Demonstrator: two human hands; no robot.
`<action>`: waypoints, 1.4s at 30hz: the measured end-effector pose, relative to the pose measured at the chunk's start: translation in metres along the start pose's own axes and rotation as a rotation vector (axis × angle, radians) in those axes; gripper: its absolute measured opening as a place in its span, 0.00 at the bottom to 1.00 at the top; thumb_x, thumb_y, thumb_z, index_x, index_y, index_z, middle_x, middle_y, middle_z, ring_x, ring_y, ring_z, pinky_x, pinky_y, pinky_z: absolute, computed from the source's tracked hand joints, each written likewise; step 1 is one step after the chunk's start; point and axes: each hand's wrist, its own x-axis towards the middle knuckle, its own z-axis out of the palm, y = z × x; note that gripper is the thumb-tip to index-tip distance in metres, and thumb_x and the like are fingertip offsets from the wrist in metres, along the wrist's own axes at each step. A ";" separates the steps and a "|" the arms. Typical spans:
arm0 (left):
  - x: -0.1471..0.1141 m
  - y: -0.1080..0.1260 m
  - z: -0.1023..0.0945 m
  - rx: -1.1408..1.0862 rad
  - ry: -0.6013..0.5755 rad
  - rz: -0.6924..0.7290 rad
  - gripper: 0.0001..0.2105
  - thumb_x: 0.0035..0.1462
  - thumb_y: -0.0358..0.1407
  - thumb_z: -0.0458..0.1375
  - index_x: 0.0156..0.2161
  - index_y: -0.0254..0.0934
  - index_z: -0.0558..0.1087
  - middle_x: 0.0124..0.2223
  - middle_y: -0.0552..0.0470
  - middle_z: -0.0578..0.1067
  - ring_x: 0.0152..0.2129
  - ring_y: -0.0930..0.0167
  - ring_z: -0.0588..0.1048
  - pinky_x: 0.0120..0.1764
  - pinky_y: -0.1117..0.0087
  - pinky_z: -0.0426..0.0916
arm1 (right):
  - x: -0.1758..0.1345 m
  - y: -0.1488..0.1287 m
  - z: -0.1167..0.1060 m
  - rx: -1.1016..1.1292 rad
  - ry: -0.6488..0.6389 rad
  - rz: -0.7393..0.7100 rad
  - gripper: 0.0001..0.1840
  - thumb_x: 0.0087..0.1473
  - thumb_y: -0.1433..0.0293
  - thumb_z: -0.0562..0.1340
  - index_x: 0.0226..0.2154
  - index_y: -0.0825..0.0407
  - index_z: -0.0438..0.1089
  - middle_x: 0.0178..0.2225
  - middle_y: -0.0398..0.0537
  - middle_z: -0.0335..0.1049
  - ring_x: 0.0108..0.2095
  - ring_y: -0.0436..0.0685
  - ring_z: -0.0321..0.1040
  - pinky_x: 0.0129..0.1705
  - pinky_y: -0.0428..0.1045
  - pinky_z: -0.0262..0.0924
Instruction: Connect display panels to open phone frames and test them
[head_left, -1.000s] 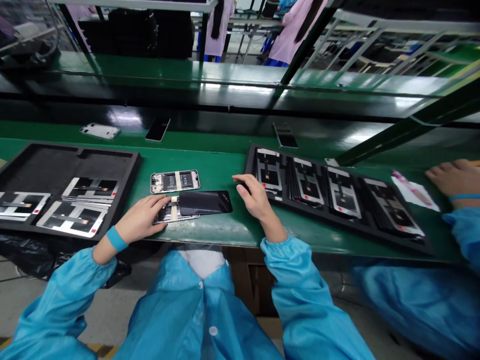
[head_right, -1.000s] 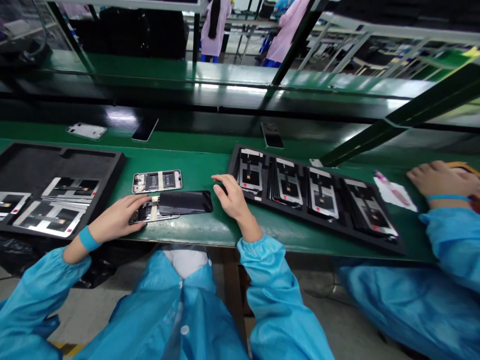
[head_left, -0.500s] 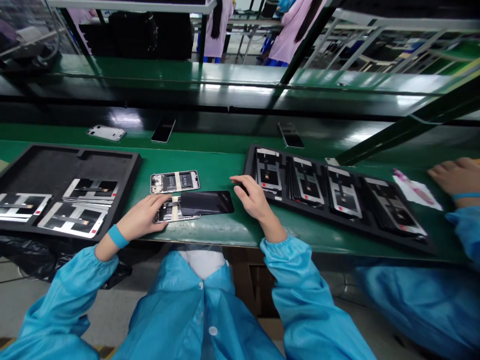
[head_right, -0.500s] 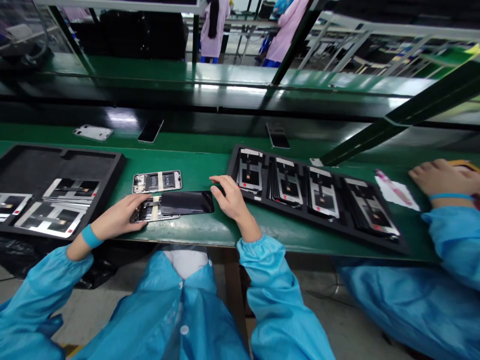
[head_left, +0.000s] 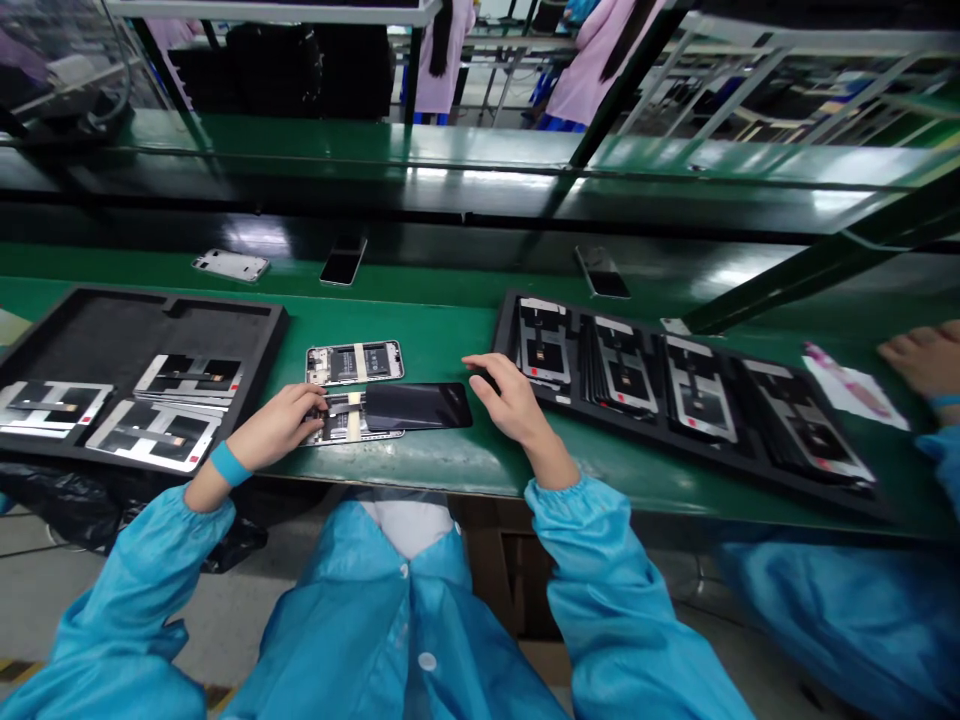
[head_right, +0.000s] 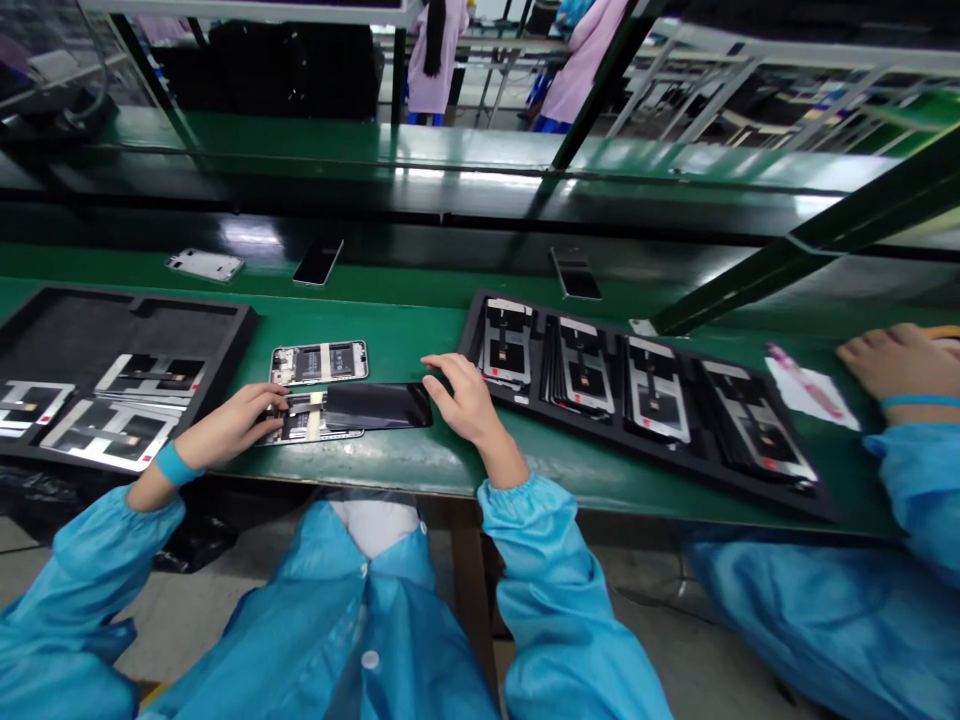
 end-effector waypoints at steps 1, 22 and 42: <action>0.002 -0.001 0.000 -0.005 -0.004 -0.006 0.12 0.68 0.42 0.49 0.45 0.38 0.71 0.56 0.41 0.71 0.56 0.58 0.69 0.60 0.52 0.66 | 0.000 0.001 0.000 -0.004 -0.002 -0.002 0.20 0.68 0.55 0.53 0.50 0.51 0.71 0.45 0.55 0.74 0.47 0.63 0.70 0.51 0.61 0.64; 0.030 0.004 -0.049 -0.025 -0.227 0.012 0.09 0.64 0.37 0.50 0.39 0.37 0.71 0.49 0.44 0.72 0.48 0.63 0.71 0.53 0.62 0.66 | 0.030 -0.009 0.036 0.002 -0.459 -0.309 0.42 0.55 0.53 0.69 0.65 0.53 0.61 0.57 0.62 0.69 0.56 0.70 0.66 0.58 0.66 0.63; 0.115 -0.051 -0.043 -0.333 -0.146 -0.192 0.10 0.55 0.40 0.62 0.39 0.35 0.72 0.37 0.49 0.81 0.36 0.67 0.79 0.41 0.69 0.71 | 0.118 0.001 0.060 -0.115 -0.375 -0.226 0.25 0.59 0.60 0.65 0.56 0.55 0.72 0.55 0.59 0.73 0.57 0.68 0.68 0.60 0.63 0.60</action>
